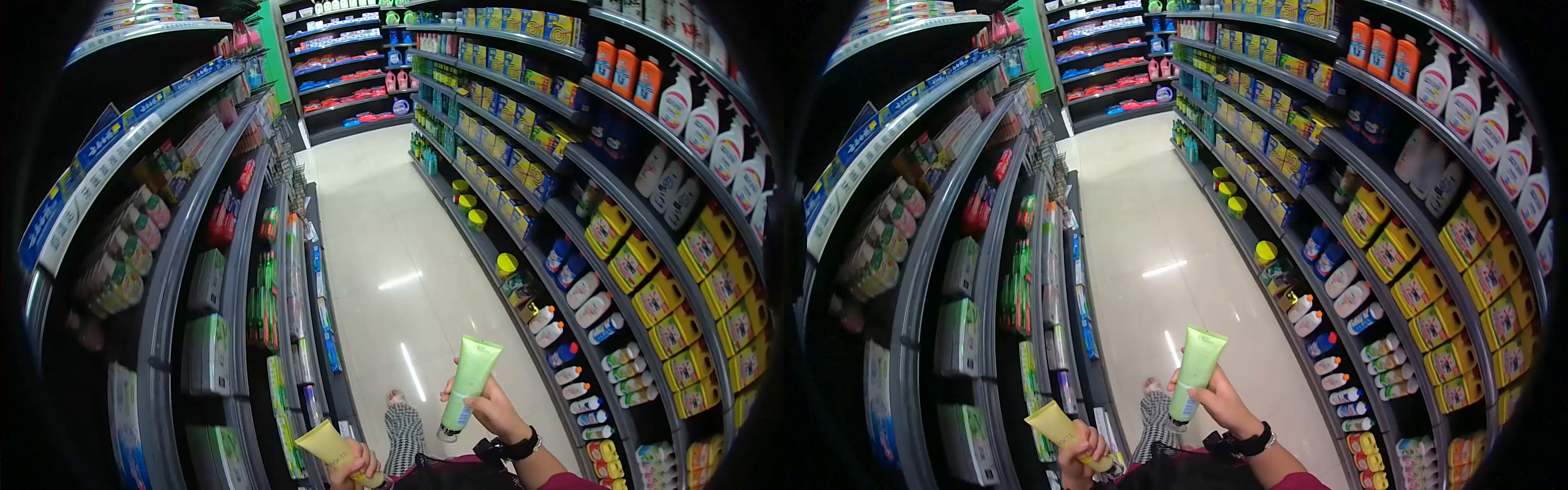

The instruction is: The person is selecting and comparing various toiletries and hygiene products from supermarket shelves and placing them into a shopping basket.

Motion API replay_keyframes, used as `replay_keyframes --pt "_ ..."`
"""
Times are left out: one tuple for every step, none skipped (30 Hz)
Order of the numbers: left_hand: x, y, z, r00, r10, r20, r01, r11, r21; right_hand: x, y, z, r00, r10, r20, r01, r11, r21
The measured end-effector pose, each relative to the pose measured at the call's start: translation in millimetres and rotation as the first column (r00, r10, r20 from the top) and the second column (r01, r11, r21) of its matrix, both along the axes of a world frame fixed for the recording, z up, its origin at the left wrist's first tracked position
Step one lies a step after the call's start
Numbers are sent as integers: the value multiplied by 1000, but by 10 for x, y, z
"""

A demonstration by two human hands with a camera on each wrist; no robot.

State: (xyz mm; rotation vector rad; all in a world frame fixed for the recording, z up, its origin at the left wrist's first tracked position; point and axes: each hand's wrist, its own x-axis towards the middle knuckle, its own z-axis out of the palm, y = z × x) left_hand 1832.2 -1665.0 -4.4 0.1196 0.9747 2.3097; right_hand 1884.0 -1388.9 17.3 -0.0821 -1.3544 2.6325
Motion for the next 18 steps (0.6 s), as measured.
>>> replay_keyframes --pt "-222 42 -26 1000 -3 -4 3 1000 3 -181 63 6 1000 -3 -4 3 1000 3" --pt "-443 83 -42 1000 -17 -4 17 1000 6 -362 123 38 1000 10 24 -12 997 78" --pt "-672 129 -47 999 -32 -4 32 999 9 -567 184 72 998 21 54 -29 988 153" --pt "-938 188 -59 999 -44 -8 44 999 14 -797 248 103 999 9 50 -16 987 158" --pt "-1219 243 -74 1000 -24 9 24 1000 16 -1042 307 134 995 -19 94 -1 978 208" --pt "-1463 309 -61 999 -3 35 2 1000 19 -1267 366 164 988 -48 145 9 966 258" --pt "-1705 362 -31 999 -12 34 11 1000 25 -1512 426 148 988 -57 144 17 964 264" --pt "-1926 411 8 1000 -16 1 16 999 37 -1754 489 95 997 -31 74 18 985 170" --pt "-2137 471 39 999 -20 -32 22 999 49 -1995 537 119 1000 -12 1 12 997 76" --pt "-2320 511 52 999 -25 -37 27 999 34 -2188 564 153 1000 -23 7 22 997 76" --pt "-2527 573 38 999 -37 -32 38 999 34 -2383 594 200 999 -39 25 39 999 -27" --pt "-2738 643 24 999 -38 -32 38 999 -2 -2590 630 240 998 -53 43 58 990 -129" --pt "-2941 713 5 999 -39 -32 38 999 -37 -2798 678 234 997 -64 48 70 989 -129" --pt "-3106 754 -25 999 -51 -3 50 998 -36 -2952 701 225 989 -118 84 121 992 -33" --pt "-3219 794 -25 998 -60 13 61 997 -43 -3067 726 206 978 -173 116 166 984 65" --pt "-3306 835 -10 997 -77 24 78 996 -33 -3140 750 183 974 -181 133 175 983 60" --pt "-3436 886 8 995 -94 21 94 995 -21 -3257 783 158 964 -208 163 190 974 122" --pt "-3525 950 6 996 -91 19 91 996 -16 -3399 843 126 954 -230 191 194 962 190"
